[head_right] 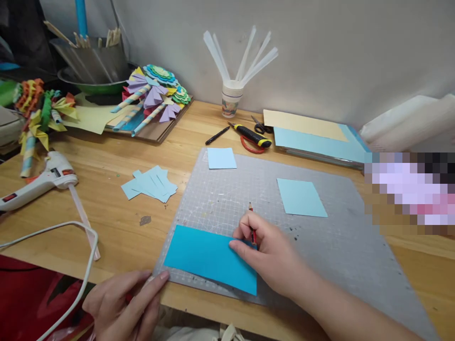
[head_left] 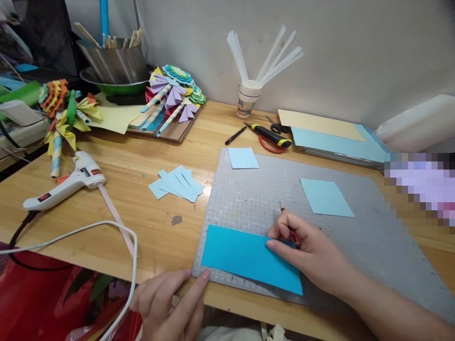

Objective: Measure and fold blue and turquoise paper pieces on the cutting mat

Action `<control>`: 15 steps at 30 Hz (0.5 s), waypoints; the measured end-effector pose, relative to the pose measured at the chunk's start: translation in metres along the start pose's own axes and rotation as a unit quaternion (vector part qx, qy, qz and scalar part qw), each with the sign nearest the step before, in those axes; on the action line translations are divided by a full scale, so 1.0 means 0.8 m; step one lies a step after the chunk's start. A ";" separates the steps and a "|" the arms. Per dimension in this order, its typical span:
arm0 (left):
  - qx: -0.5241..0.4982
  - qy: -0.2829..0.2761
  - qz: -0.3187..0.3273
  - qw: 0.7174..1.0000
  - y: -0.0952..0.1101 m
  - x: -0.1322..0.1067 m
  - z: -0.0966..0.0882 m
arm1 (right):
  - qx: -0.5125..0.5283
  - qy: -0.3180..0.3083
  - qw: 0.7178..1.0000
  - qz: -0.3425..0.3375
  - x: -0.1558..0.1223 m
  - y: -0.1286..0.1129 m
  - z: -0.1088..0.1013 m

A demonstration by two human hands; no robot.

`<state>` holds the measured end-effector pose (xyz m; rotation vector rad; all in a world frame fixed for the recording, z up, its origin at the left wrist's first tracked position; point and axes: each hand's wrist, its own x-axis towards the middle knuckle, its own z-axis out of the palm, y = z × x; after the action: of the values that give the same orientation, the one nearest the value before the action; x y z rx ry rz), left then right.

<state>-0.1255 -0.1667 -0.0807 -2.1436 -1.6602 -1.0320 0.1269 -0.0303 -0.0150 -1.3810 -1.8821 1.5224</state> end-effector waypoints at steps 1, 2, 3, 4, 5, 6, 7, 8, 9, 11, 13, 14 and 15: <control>0.004 0.005 0.001 1.000 0.000 -0.002 0.002 | 0.000 -0.002 1.000 0.002 -0.001 0.001 0.000; 0.008 0.009 0.004 1.000 0.000 -0.003 0.003 | -0.003 -0.004 1.000 0.004 -0.002 0.002 0.000; 0.013 0.014 0.005 1.000 -0.001 -0.004 0.005 | -0.009 -0.005 1.000 0.005 -0.003 0.004 0.000; 0.017 0.017 0.005 1.000 0.000 -0.005 0.007 | -0.016 -0.004 1.000 0.005 -0.004 0.005 0.000; 0.019 0.017 0.005 1.000 0.000 -0.006 0.009 | -0.026 -0.002 1.000 0.004 -0.005 0.007 0.000; 0.022 0.019 0.005 1.000 0.000 -0.006 0.010 | -0.038 0.002 0.999 0.003 -0.005 0.009 0.000; 0.024 0.023 0.004 0.999 0.001 -0.007 0.011 | -0.049 0.005 0.999 0.002 -0.006 0.010 0.000; 0.025 0.026 0.002 0.999 0.002 -0.007 0.012 | -0.059 0.008 0.998 0.000 -0.006 0.011 0.000; 0.024 0.026 -0.003 0.999 0.002 -0.008 0.013 | -0.069 0.012 0.998 -0.001 -0.006 0.012 0.000; 0.024 0.023 -0.015 0.999 0.004 -0.009 0.014 | -0.086 0.018 0.996 0.001 -0.006 0.013 0.000; 0.023 0.016 -0.027 0.999 0.004 -0.012 0.015 | -0.100 0.025 0.995 0.000 -0.006 0.013 0.001; 0.023 0.013 -0.029 0.999 0.004 -0.013 0.015 | -0.106 0.028 0.994 -0.001 -0.006 0.013 0.001; 0.024 0.016 -0.028 0.999 0.003 -0.013 0.015 | -0.111 0.029 0.993 -0.003 -0.007 0.013 0.001</control>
<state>-0.1196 -0.1687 -0.0956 -2.0503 -1.7214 -1.0257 0.1332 -0.0358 -0.0229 -1.4940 -2.0666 1.2874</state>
